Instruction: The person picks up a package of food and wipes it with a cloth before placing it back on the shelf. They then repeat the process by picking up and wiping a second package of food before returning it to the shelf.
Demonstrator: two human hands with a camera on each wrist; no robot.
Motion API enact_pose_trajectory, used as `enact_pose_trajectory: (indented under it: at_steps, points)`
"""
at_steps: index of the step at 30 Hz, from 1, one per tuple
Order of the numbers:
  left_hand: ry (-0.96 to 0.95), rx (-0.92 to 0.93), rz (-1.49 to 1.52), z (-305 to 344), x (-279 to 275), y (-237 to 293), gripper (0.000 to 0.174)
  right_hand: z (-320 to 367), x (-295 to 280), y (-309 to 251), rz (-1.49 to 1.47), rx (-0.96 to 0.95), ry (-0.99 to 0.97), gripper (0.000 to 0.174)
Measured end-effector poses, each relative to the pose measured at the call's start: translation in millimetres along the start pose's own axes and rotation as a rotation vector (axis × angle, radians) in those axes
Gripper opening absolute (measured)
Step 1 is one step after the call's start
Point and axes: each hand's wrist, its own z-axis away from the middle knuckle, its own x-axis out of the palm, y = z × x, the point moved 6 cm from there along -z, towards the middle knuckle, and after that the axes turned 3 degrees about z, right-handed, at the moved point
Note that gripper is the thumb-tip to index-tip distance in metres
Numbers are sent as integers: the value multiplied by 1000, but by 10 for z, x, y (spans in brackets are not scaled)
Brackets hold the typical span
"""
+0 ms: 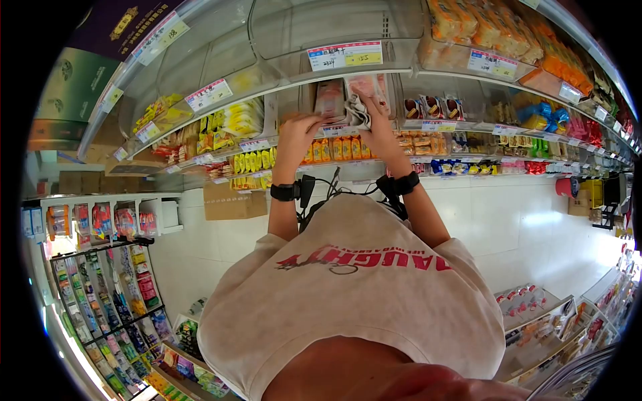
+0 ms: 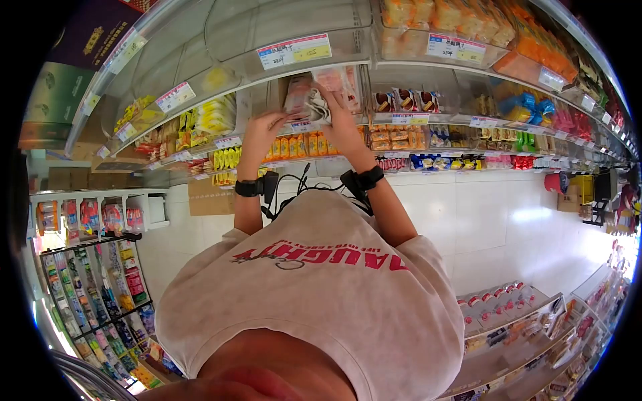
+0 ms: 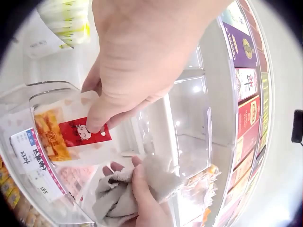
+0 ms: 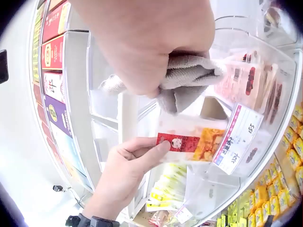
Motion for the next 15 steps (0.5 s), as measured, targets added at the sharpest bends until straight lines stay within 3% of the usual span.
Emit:
enact_pose_trajectory:
  at_steps: [3,6,8,12,15]
  points:
    - [85,74,13,60,-107,109,14,32,183,94,-209,111,21,69]
    - [102,116,-20,89,-191,174,14,54,302,99,-68,49,-67,64]
    - [136,228,-62,134,-261,251,14,57,283,-66,17,-61,-12,61]
    - [258,278,-39,212,-380,295,16,143,185,-416,215,-178,109,57]
    - [331,221,104,324,-563,432,15,173,147,-531,26,-98,268,57]
